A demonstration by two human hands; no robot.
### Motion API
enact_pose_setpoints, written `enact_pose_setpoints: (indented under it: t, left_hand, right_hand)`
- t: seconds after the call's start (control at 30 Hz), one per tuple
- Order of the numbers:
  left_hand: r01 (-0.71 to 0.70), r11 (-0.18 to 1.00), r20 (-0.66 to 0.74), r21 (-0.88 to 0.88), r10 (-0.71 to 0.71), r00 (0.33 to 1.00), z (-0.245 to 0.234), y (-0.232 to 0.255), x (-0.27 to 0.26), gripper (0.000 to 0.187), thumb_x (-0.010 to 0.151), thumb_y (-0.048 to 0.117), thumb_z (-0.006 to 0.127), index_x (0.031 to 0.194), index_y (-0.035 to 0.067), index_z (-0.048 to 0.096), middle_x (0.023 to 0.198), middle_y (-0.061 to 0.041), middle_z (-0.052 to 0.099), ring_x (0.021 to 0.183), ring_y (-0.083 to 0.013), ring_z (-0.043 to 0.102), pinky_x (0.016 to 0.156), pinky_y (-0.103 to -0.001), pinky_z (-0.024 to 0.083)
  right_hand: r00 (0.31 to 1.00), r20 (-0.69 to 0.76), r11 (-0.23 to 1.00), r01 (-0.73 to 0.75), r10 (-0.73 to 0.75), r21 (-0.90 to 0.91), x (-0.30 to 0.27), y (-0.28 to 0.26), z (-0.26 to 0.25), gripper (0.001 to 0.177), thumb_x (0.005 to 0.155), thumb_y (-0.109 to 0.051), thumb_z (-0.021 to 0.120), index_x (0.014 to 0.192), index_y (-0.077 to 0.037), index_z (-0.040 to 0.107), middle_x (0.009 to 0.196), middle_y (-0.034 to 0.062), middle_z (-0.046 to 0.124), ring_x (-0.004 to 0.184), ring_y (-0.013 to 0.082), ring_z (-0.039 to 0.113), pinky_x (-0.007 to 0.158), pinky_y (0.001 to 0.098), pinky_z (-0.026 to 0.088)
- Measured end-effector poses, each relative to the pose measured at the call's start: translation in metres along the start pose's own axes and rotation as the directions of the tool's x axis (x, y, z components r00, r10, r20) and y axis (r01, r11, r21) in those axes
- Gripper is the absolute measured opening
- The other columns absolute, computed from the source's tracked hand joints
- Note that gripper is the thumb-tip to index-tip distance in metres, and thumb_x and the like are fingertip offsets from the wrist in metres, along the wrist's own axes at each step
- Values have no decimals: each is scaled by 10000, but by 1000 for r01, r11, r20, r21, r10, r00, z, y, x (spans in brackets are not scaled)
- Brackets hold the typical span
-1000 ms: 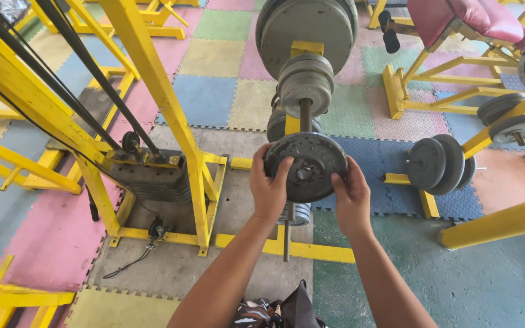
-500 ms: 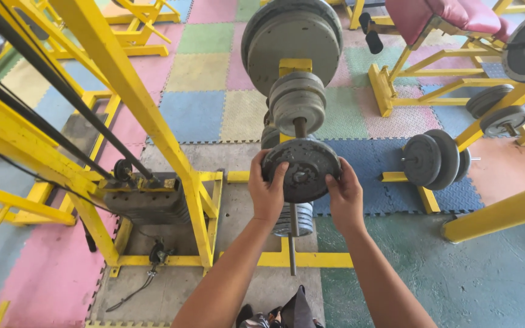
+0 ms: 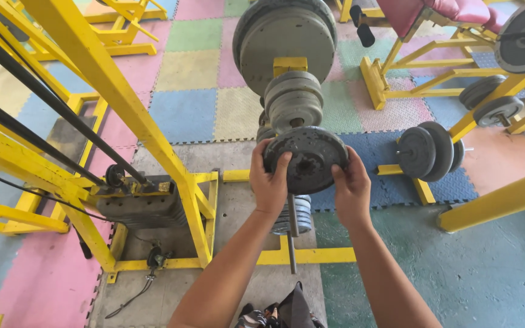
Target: Cleaning gym weight plates with a spray and cloth before returning them to the rack.
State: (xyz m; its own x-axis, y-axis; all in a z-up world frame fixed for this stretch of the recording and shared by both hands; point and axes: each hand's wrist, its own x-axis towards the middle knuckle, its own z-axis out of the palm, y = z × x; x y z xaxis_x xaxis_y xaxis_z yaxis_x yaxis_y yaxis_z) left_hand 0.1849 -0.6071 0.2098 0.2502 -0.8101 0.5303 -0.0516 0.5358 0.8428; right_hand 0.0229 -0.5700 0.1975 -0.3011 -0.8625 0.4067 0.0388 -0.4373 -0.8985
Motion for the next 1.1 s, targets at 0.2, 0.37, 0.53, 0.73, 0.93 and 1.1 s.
enact_pose_setpoints:
  t: [0.2, 0.37, 0.53, 0.73, 0.93, 1.1]
  left_hand:
    - [7, 1000, 7, 2, -7, 1000, 1, -13, 0, 457, 960, 309, 766, 1284, 36, 598, 1191, -112, 684, 1120, -215, 653, 1001, -334, 509]
    - [11, 999, 11, 31, -12, 1000, 0, -22, 6, 492, 939, 328, 770, 1290, 37, 587, 1169, -113, 691, 1096, -221, 662, 985, -336, 515]
    - [-7, 999, 62, 41, 4, 998, -2, -33, 20, 474, 945, 308, 760, 1290, 38, 578, 1163, -134, 679, 1106, -263, 661, 999, -361, 505]
    - [-264, 937, 216, 229, 215, 952, -5, -12, 39, 422, 1034, 184, 701, 1409, 88, 533, 1358, -160, 570, 1299, -356, 561, 1139, -426, 460]
    - [-452, 849, 448, 273, 303, 841, -15, 6, 50, 863, 872, 77, 787, 1591, 174, 318, 1569, -182, 354, 1461, -424, 344, 1226, -540, 292]
    - [-425, 847, 479, 318, 243, 843, -14, -10, 51, 832, 857, -37, 705, 1568, 216, 355, 1666, -167, 246, 1566, -478, 210, 1288, -590, 221]
  right_hand:
    - [1000, -13, 999, 6, -6, -42, 2, 21, -5, 434, 1035, -15, 571, 1458, 44, 489, 1277, 68, 641, 1177, 113, 589, 1055, 257, 450]
    - [1000, 13, 1000, -1, 1, -29, 12, 28, -4, 434, 1035, -9, 562, 1456, 35, 467, 1287, 70, 635, 1185, 110, 588, 1054, 256, 451]
    - [1000, 24, 997, 7, -5, -83, 30, 43, -5, 441, 1037, -6, 563, 1464, 11, 456, 1267, 69, 620, 1168, 109, 581, 1040, 249, 450]
    - [996, 93, 975, 24, -3, -223, 49, 39, -8, 472, 1063, -15, 560, 1513, -47, 420, 1263, 89, 624, 1157, 132, 578, 1026, 263, 456]
    - [945, 269, 776, 311, -188, -549, 47, -38, 11, 689, 958, 60, 576, 1585, -135, 369, 1562, 185, 449, 1404, 341, 499, 1063, 386, 484]
    - [907, 372, 711, 393, -196, -584, 51, -46, 19, 781, 877, 83, 658, 1567, -164, 389, 1621, 203, 367, 1474, 441, 392, 1163, 454, 393]
